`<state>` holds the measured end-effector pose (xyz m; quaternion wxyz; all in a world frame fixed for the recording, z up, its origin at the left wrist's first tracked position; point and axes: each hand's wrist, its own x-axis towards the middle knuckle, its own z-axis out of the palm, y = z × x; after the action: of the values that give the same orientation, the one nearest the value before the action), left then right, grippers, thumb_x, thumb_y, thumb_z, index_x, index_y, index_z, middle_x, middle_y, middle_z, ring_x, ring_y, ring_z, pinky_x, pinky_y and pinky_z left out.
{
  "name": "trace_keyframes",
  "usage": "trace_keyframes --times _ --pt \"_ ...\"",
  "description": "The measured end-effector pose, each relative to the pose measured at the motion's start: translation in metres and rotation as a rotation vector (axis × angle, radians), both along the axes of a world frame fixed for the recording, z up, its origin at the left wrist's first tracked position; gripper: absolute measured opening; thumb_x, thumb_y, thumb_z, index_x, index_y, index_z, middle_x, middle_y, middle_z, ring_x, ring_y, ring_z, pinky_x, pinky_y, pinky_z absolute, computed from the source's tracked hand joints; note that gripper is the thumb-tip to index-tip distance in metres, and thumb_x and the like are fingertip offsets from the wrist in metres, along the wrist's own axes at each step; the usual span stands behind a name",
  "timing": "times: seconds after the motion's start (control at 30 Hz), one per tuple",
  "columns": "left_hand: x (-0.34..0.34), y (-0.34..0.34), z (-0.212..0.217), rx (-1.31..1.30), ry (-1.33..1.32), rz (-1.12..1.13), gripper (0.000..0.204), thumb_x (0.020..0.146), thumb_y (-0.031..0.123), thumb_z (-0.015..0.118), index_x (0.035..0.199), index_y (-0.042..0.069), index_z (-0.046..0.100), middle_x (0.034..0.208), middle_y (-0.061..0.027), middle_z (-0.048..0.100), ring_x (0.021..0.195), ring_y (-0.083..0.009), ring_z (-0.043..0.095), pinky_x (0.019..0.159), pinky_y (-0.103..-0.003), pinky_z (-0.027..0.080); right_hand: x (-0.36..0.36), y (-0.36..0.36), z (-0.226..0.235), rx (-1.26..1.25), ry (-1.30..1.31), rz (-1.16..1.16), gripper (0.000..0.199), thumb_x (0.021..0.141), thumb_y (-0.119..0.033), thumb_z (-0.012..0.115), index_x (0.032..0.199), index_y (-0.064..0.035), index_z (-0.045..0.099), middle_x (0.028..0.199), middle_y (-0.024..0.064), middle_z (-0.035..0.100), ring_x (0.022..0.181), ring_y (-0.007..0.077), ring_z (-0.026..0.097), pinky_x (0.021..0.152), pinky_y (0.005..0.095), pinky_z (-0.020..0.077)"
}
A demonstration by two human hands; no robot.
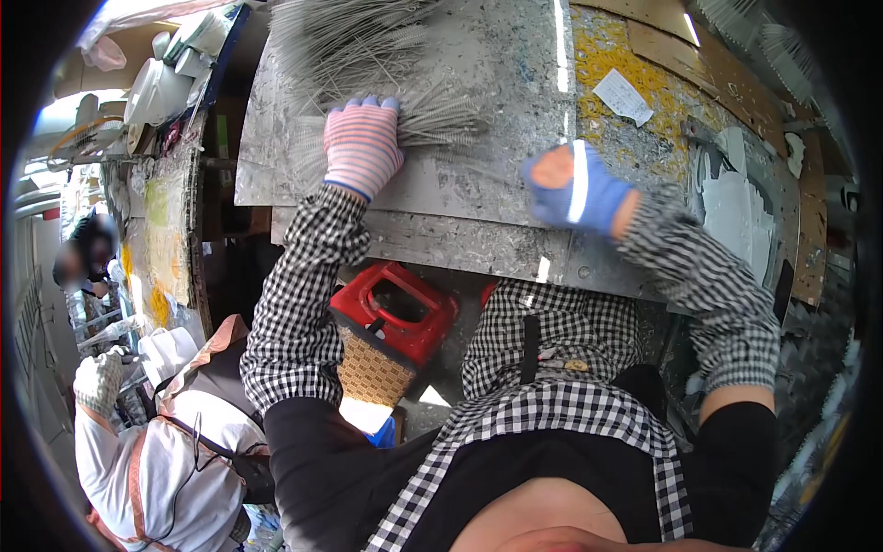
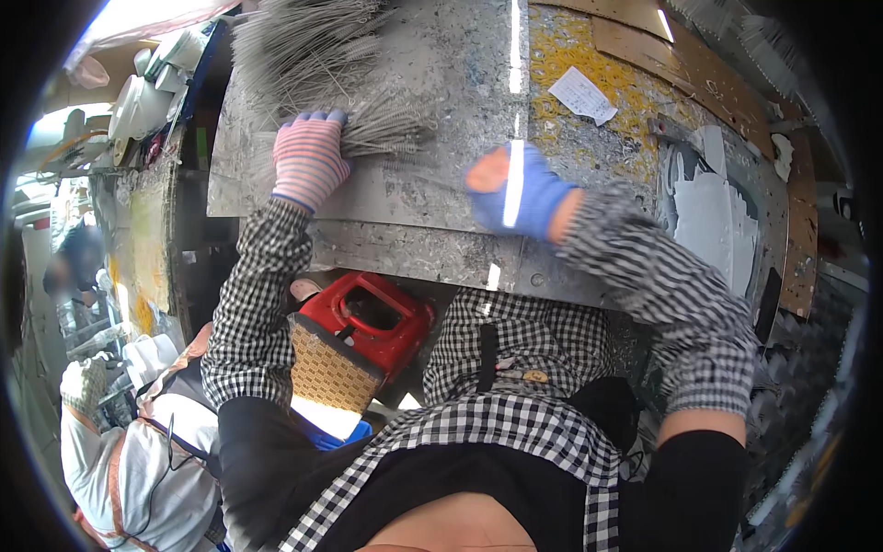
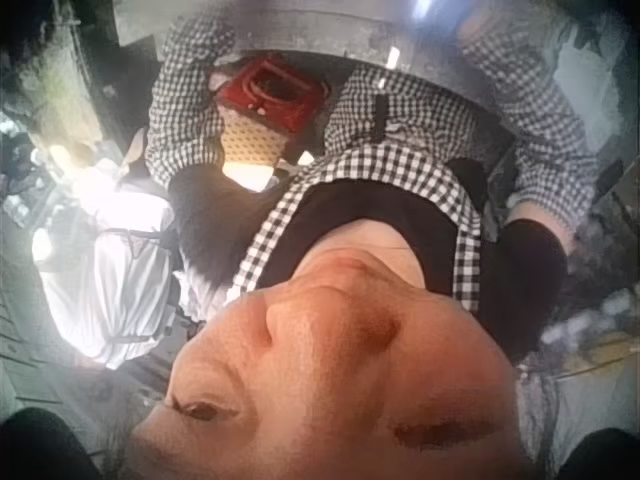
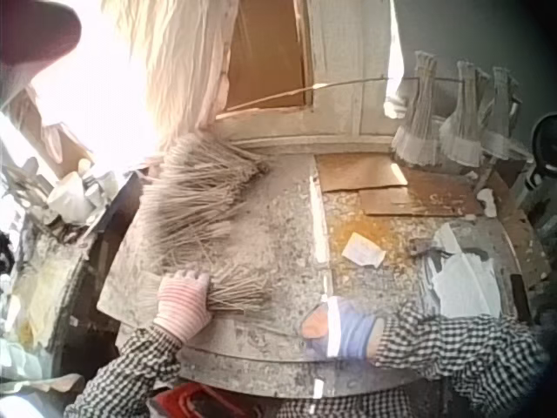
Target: The person is assembling and bundling synthetic fibers to manufacture brush heads at an industrial workbench.
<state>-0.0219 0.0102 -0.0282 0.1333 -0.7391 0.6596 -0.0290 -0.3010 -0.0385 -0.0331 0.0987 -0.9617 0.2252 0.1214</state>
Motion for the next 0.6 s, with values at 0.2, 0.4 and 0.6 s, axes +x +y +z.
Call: trace_keyframes --times 0.2,0.4,0.6 --pt "0.009 0.010 0.008 -0.088 0.035 -0.055 0.058 0.068 0.029 0.087 0.122 0.019 0.067 0.135 -0.0146 0.058 0.128 -0.0354 0.056 0.103 -0.047 0.048 -0.006 -0.059 0.035 0.194 -0.490 0.162 0.017 0.090 -0.021 0.063 0.090 -0.0068 0.053 0.070 0.0118 0.056 0.064 0.0298 0.060 0.064 0.0445 0.0533" --pt "0.039 -0.030 0.011 0.005 -0.061 -0.093 0.068 0.069 0.022 0.081 0.131 0.009 0.057 0.133 -0.0167 0.060 0.131 -0.0346 0.055 0.106 -0.048 0.047 0.186 -0.103 0.034 -0.129 -0.461 0.122 0.019 0.096 -0.025 0.058 0.106 -0.0089 0.057 0.083 0.0136 0.066 0.079 0.0333 0.069 0.072 0.0451 0.0559" --pt "0.015 0.004 -0.016 -0.118 0.018 -0.093 0.057 0.072 0.013 0.076 0.125 0.006 0.057 0.112 -0.0134 0.068 0.108 -0.0330 0.065 0.094 -0.043 0.051 0.257 -0.113 -0.011 0.336 -0.212 0.074 0.027 0.093 -0.028 0.061 0.117 -0.0188 0.068 0.103 0.0117 0.072 0.098 0.0311 0.070 0.084 0.0444 0.0561"
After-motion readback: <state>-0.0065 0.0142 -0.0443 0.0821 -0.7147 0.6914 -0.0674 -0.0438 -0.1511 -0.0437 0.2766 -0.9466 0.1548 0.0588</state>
